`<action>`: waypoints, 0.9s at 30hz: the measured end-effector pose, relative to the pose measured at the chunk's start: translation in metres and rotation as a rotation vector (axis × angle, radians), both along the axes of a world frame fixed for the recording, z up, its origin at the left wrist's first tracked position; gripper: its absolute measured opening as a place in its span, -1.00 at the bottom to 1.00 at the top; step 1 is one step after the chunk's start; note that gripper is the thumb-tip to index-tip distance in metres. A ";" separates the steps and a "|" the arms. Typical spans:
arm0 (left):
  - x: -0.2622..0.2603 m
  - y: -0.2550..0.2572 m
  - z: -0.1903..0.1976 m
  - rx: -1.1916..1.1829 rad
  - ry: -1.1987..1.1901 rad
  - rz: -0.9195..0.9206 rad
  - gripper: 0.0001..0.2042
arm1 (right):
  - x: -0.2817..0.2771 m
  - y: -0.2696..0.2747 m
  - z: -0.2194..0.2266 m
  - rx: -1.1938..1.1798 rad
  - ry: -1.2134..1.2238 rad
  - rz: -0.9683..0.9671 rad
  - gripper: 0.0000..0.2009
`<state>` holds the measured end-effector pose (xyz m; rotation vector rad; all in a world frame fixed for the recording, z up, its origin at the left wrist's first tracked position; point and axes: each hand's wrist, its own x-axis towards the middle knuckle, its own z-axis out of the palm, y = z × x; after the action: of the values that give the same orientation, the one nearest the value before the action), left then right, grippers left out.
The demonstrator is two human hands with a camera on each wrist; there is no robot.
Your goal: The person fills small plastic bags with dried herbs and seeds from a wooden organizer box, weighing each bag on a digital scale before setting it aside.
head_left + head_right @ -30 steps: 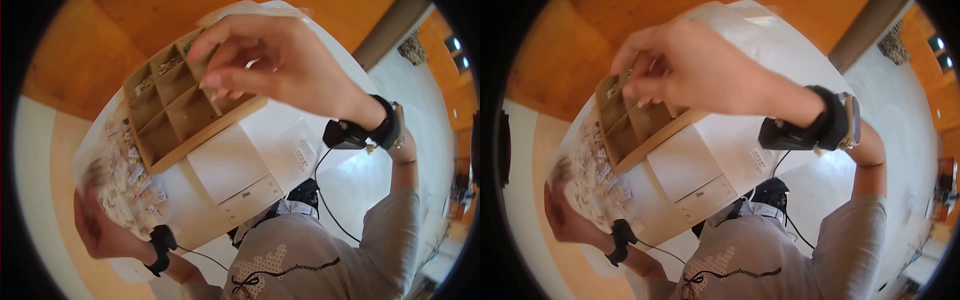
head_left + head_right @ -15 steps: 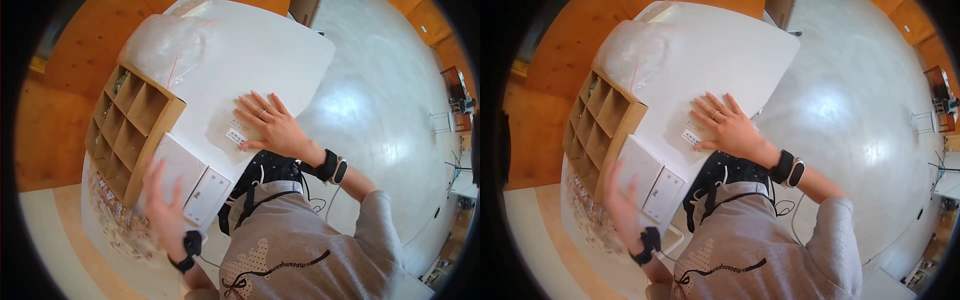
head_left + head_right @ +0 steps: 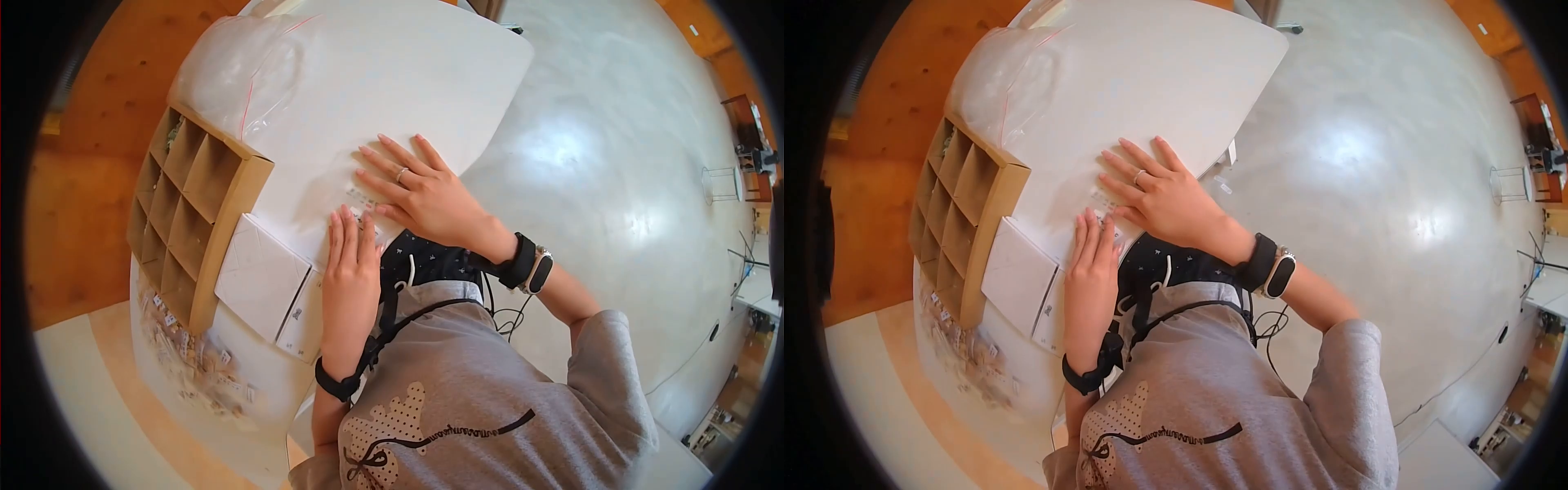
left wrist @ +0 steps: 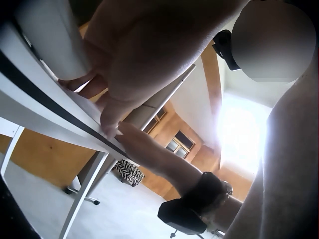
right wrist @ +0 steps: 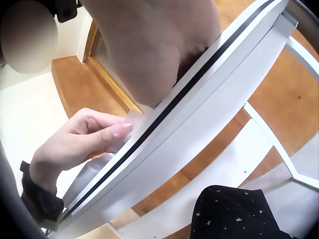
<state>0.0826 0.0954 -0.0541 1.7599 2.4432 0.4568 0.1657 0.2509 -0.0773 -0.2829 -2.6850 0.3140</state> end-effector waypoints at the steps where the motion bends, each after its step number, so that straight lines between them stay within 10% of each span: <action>1: -0.001 -0.001 0.000 0.012 -0.003 -0.003 -0.62 | 0.000 0.000 0.001 0.003 -0.002 0.000 -0.58; 12: -0.015 -0.002 0.015 0.281 -0.515 0.458 -0.85 | 0.000 0.000 0.003 -0.025 -0.007 -0.022 -0.61; 27: -0.049 -0.012 0.028 0.766 -0.514 0.631 -0.89 | -0.001 -0.002 0.004 -0.039 -0.022 -0.036 -0.60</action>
<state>0.0338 0.0831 -0.0260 0.7332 2.4988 1.8223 0.1650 0.2491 -0.0731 -0.3482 -2.6946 0.3552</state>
